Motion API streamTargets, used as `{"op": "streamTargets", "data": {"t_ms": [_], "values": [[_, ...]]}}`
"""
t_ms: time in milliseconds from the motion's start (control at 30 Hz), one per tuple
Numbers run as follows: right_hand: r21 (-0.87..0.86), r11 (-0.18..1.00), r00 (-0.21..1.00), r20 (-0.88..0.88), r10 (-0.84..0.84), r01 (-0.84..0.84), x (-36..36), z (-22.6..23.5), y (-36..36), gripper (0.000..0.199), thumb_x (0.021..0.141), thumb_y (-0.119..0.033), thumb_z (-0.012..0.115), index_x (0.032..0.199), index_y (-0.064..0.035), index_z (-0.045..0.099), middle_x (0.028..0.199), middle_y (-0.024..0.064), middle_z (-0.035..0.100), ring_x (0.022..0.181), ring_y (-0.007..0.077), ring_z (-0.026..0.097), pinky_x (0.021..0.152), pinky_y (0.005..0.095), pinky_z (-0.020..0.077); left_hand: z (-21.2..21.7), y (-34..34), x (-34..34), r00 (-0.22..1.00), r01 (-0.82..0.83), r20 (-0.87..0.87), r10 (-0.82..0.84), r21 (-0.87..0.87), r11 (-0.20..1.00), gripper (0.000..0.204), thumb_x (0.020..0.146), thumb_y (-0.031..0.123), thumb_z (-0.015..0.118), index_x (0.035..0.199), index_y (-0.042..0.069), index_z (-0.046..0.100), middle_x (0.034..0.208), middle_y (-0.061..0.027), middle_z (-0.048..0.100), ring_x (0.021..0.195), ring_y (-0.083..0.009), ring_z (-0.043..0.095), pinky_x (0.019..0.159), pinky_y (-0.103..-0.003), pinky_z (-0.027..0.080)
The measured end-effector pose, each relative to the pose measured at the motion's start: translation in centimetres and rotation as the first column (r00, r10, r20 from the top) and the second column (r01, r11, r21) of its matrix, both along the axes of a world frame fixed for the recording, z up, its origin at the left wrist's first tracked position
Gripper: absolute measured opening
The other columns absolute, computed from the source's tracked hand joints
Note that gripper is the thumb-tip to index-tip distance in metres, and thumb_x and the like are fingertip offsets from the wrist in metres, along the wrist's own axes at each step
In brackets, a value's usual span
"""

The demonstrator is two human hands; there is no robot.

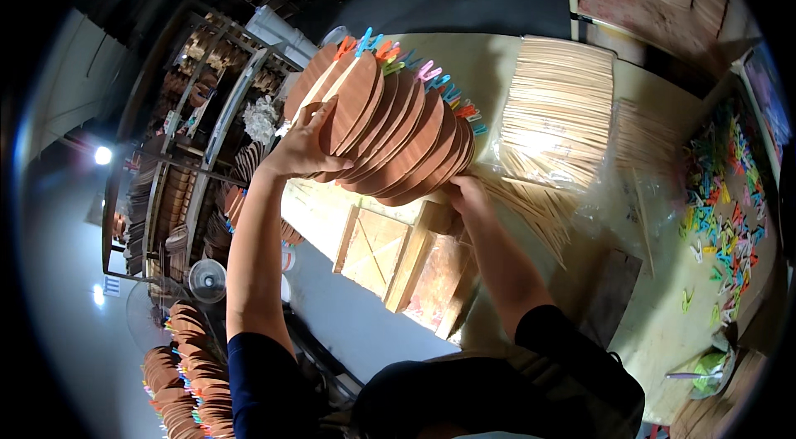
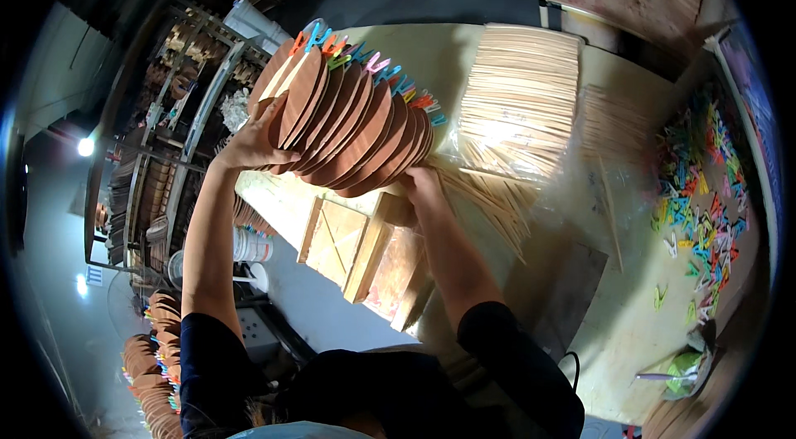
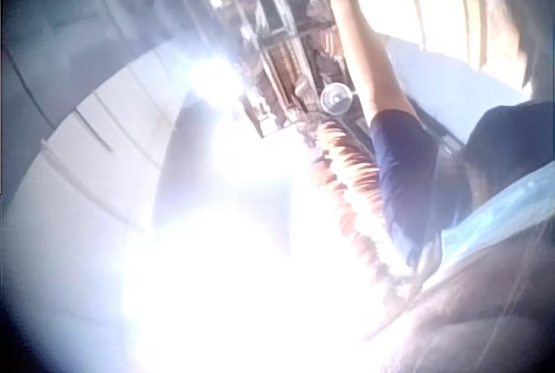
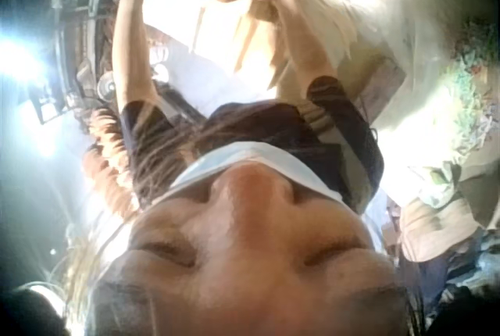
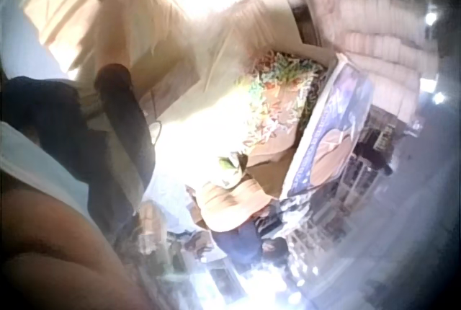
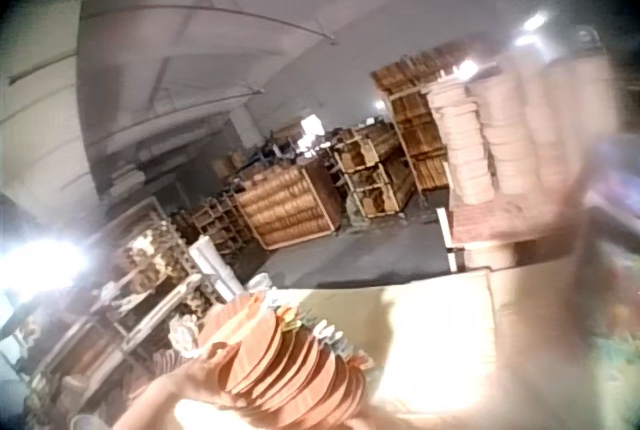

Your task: The person assembles wooden guitar-shaped parts by inserting thin wooden sticks into pre-drilled holes and securing them with colorful plastic clips. The person works at a table in a workshop, handling the parts one by one and stacking the completed units.

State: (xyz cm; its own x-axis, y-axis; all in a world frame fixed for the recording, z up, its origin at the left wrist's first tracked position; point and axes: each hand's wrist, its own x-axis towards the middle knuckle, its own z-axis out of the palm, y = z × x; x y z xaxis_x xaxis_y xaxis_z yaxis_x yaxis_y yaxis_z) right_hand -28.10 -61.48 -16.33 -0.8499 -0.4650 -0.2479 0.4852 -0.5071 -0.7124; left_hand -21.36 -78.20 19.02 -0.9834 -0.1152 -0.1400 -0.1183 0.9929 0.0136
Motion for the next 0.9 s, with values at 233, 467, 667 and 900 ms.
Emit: {"op": "streamTargets", "data": {"t_ms": [233, 467, 667, 900], "values": [[-0.008, 0.991, 0.887, 0.446, -0.115, 0.133, -1.7, 0.0, -3.5, 0.043, 0.069, -0.005, 0.070, 0.111, -0.0038, 0.059, 0.101, 0.0077, 0.064, 0.091, 0.0199, 0.061, 0.073, 0.0365, 0.0510, 0.0, 0.6, 0.6, 0.999, -0.016, -0.041, 0.015, -0.028, 0.999, 0.110, 0.055, 0.047, 0.078, 0.144, 0.014, 0.022, 0.136, -0.0167, 0.031, 0.127, -0.0349, 0.033, 0.107, -0.041, 0.030], [-0.157, 0.988, 0.875, 0.479, 0.071, 0.006, -3.3, -2.1, -6.2, 0.047, 0.079, -0.010, 0.059, 0.124, -0.0031, 0.048, 0.113, 0.0137, 0.057, 0.098, 0.0260, 0.059, 0.077, 0.0426, 0.0515, -2.8, 1.0, 4.5, 0.961, 0.039, -0.265, -0.081, -0.158, 0.987, 0.103, 0.051, 0.044, 0.080, 0.134, 0.001, 0.037, 0.122, -0.0191, 0.042, 0.113, -0.0360, 0.045, 0.096, -0.044, 0.039], [-0.197, 0.970, 0.973, 0.151, 0.177, -0.145, -1.3, 1.3, -2.8, 0.046, 0.079, -0.012, 0.058, 0.124, -0.0032, 0.048, 0.114, 0.0138, 0.057, 0.099, 0.0263, 0.058, 0.078, 0.0427, 0.0509, -2.6, 2.2, 9.5, 0.904, 0.028, -0.416, -0.103, -0.184, 0.983, 0.102, 0.054, 0.051, 0.076, 0.136, 0.008, 0.034, 0.127, -0.0222, 0.037, 0.116, -0.0418, 0.040, 0.086, -0.055, 0.042], [-0.194, 0.932, 0.951, -0.006, 0.310, -0.306, 5.5, 8.0, -8.7, 0.046, 0.080, -0.014, 0.057, 0.124, -0.0033, 0.048, 0.115, 0.0140, 0.056, 0.100, 0.0267, 0.058, 0.079, 0.0429, 0.0501, 1.7, 0.6, 19.5, 0.917, -0.094, -0.398, -0.024, -0.275, 0.957, 0.106, 0.056, 0.035, 0.080, 0.143, 0.016, 0.022, 0.134, -0.0248, 0.031, 0.122, -0.0452, 0.036, 0.087, -0.061, 0.038]]}}
